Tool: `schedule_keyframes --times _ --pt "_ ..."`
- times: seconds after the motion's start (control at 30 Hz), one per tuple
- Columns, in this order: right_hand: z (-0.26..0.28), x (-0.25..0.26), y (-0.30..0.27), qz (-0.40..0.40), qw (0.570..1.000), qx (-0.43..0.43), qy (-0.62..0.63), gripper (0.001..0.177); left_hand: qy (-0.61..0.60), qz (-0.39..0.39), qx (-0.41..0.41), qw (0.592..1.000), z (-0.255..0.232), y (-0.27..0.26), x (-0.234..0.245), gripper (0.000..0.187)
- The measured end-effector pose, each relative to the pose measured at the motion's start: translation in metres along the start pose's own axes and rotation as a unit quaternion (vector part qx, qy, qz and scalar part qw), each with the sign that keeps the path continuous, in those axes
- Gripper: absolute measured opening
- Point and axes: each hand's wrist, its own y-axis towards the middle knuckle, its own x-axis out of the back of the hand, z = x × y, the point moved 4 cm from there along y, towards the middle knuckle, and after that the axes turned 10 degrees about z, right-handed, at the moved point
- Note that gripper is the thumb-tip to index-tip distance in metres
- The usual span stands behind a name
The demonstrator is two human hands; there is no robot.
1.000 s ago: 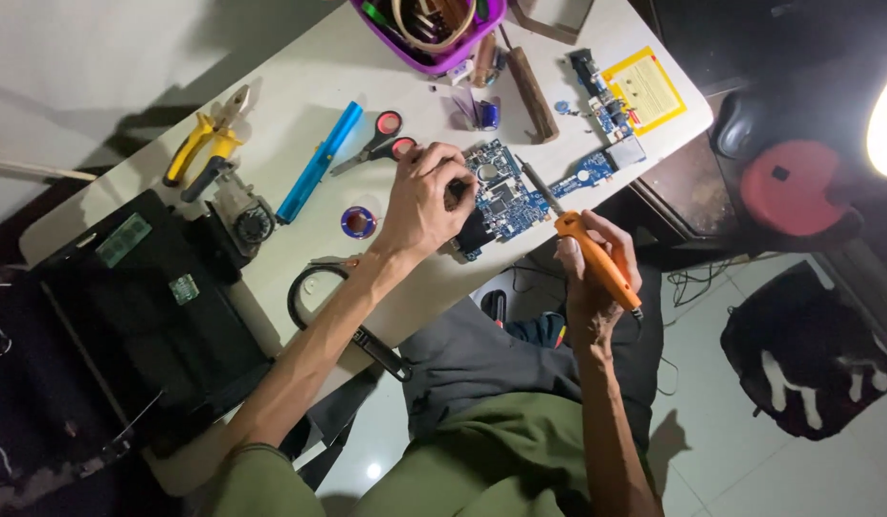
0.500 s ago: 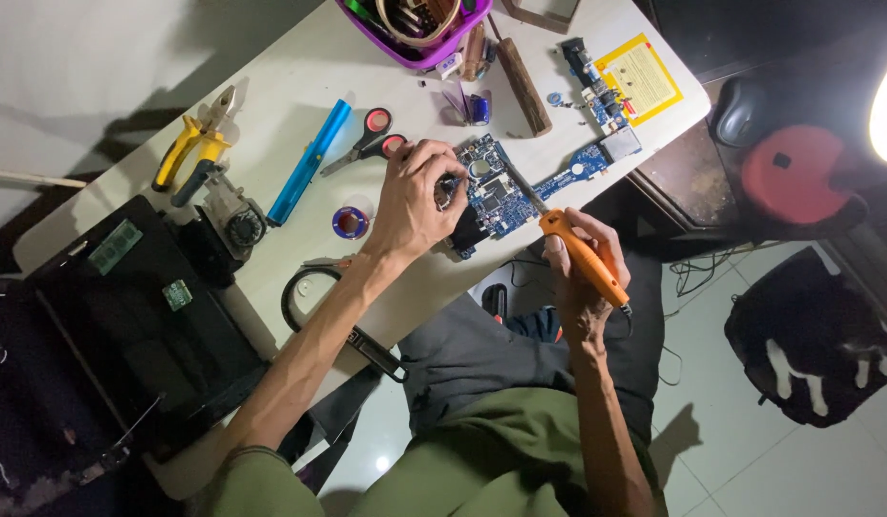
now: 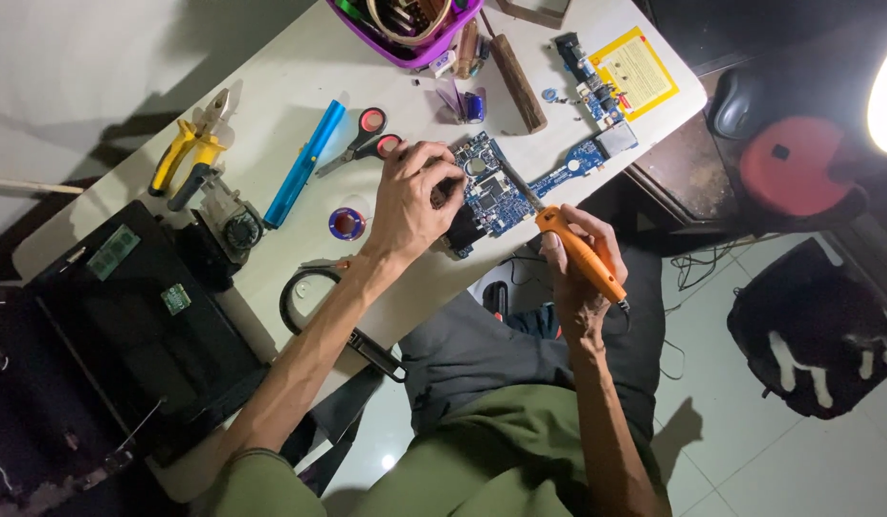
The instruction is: Soldering electronic components onto a motherboard using a soldering iron and solder wire on a repair bench.
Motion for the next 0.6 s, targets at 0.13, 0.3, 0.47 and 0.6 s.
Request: schedule_keyframes --times 0.13,0.3,0.47,0.6 --pt "-0.003 0.001 -0.001 -0.004 1.000 0.009 -0.001 0.040 0.007 -0.005 -0.009 1.000 -0.001 0.000 0.000 0.007" --pt "0.000 0.001 0.000 0.001 1.000 -0.004 0.008 0.039 -0.043 0.023 0.025 0.998 -0.004 0.002 0.010 0.008" --pt "-0.004 0.000 -0.002 0.000 0.999 -0.016 0.029 0.039 -0.062 0.032 0.021 0.997 0.011 -0.001 0.000 0.007" --pt "-0.001 0.000 0.000 -0.002 1.000 -0.015 0.019 0.039 -0.098 0.063 0.035 0.993 0.009 0.004 0.013 0.004"
